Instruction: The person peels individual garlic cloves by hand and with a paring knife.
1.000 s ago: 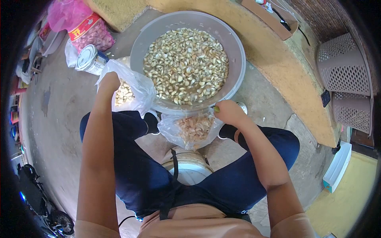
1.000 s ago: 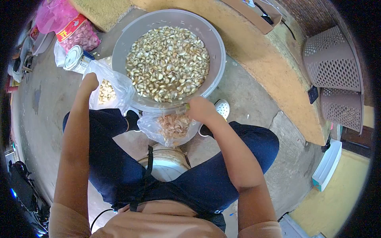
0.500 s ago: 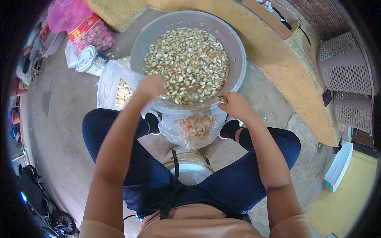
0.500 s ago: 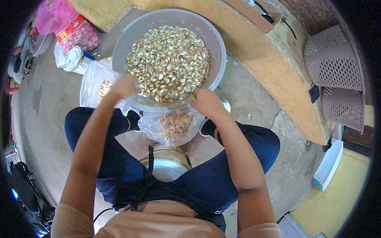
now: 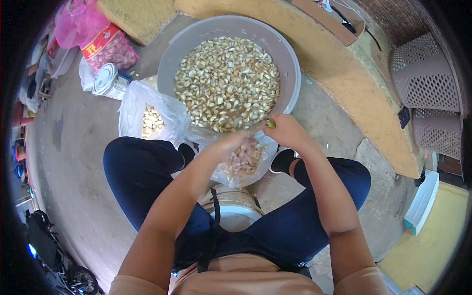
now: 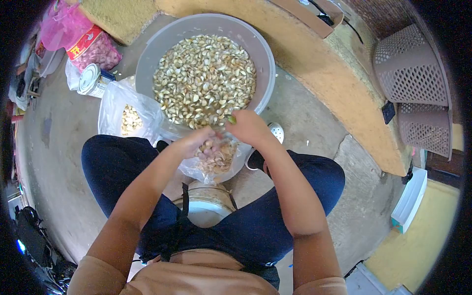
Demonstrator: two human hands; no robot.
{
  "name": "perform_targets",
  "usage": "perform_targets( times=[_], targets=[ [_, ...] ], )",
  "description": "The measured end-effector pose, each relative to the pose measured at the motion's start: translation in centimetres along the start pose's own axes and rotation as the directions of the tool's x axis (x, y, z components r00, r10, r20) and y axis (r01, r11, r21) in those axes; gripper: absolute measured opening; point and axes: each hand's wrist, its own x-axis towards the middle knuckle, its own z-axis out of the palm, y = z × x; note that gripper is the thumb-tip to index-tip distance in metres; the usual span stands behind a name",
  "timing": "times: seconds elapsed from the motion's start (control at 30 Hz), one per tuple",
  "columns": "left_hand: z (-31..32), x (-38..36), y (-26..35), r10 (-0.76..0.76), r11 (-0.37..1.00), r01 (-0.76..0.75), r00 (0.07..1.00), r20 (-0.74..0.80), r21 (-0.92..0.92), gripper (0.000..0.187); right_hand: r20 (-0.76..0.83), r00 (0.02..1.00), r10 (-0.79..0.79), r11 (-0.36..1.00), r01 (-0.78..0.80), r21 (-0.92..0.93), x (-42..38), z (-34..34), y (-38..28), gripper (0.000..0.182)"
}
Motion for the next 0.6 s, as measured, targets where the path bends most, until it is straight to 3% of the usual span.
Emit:
perform_targets(
  times=[0.03,0.13,0.17,0.23,0.43,0.6],
  targets=[
    [0.5,-1.1,1.5,-0.002,0.964,0.012,0.999,0.039,-0.267,0.021,0.003,1.0,-0.008,0.998,0.008,0.057,-0.1,-0.3,-0.3,0.029],
    [0.9,-3.1,3.8,0.151,0.929,-0.108,0.984,0.095,-0.354,0.022,-0.063,0.985,-0.159,0.922,0.171,0.348,-0.9,-0.2,-1.4,0.027],
    [1.1,-3.5,4.2,0.153,0.906,-0.107,0.985,0.08,-0.409,0.021,-0.091,0.97,-0.224,0.923,0.241,0.3,-1.2,-0.3,-1.9,0.028],
    [1.1,-4.0,4.6,0.164,0.913,-0.143,0.986,0.024,-0.382,0.02,-0.137,0.926,-0.352,0.906,0.374,0.199,-1.7,-0.7,-2.8,0.029],
    [2.0,-5.7,5.8,0.197,0.906,-0.195,0.98,-0.034,-0.376,0.021,-0.181,0.934,-0.308,0.905,0.346,0.247,-1.9,-1.3,-4.0,0.028],
    [3.3,-6.4,6.3,0.232,0.924,-0.263,0.963,-0.141,-0.277,0.032,-0.22,0.896,-0.386,0.885,0.427,0.187,-1.9,-1.4,-3.9,0.026]
  ],
)
